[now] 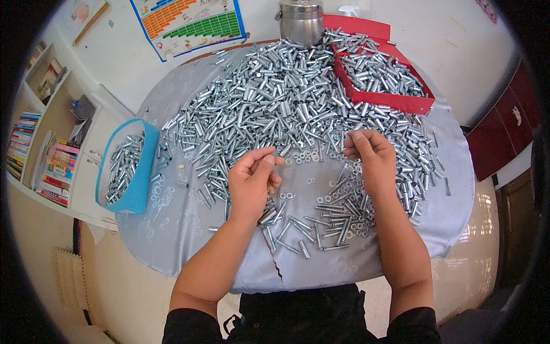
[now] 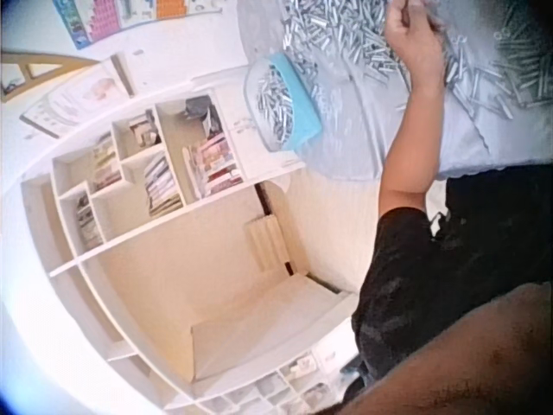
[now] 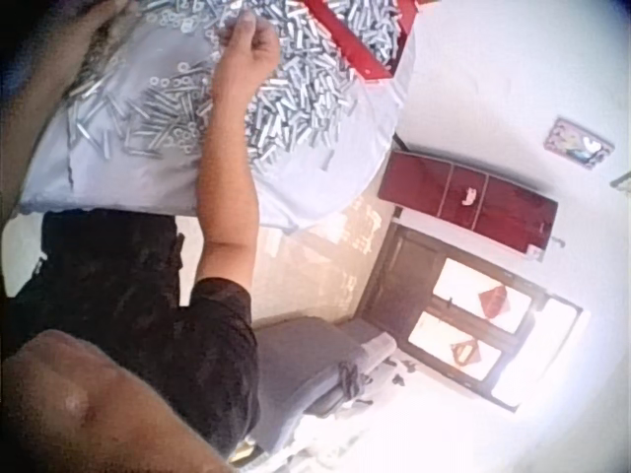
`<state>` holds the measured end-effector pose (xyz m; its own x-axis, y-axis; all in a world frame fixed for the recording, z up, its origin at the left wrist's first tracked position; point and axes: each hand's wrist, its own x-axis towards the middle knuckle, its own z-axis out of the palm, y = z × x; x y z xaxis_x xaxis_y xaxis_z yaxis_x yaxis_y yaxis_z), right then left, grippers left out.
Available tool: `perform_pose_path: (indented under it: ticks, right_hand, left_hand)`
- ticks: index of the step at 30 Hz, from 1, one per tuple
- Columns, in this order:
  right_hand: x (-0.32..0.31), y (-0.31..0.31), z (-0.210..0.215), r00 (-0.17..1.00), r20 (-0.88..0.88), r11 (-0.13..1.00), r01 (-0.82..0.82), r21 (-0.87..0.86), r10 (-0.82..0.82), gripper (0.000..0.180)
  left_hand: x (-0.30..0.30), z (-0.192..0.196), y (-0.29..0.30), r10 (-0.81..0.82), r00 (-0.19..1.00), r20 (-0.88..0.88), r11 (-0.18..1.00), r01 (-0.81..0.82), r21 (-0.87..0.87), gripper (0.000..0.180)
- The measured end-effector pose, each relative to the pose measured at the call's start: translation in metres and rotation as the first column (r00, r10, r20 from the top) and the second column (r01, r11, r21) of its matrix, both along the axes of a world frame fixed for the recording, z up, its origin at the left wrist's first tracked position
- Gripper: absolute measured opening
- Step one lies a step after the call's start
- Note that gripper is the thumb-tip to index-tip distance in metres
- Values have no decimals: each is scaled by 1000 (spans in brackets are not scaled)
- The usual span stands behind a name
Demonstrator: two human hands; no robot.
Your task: The person repeatedly picks up bolts and washers from a large pile on a table and threads the washers onto the bolts by hand. The person handles the fasteners one at a time, assembling them into pairs and placing them back onto the table.
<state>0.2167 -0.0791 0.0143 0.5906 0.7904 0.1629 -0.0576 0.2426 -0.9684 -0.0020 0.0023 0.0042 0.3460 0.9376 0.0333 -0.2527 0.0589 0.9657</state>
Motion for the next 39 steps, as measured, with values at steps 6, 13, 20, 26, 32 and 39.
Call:
perform_pose_path:
  ticks: [6,13,20,26,32,39]
  right_hand:
    - [0,-1,-1,998,67,995,23,-96,-16,19]
    - [11,-11,5,651,722,951,-1,-308,234,10]
    - [25,-16,-2,301,877,924,-49,-379,375,13]
    - [21,-18,2,293,868,912,-39,-408,400,14]
    - [10,-9,3,603,754,953,-34,-301,260,21]
    - [-2,-5,0,932,219,946,-242,-217,289,18]
  left_hand:
    - [-2,1,3,45,999,-13,999,-45,15,17]
    - [-1,2,0,23,1000,-6,1000,-23,-7,17]
    - [0,-2,1,-1,1000,-13,1000,1,10,18]
    - [0,-3,1,-16,1000,14,1000,16,-4,18]
    - [-1,-2,0,-17,1000,16,1000,17,-12,18]
    - [2,1,-2,-114,990,-81,993,110,-50,21]
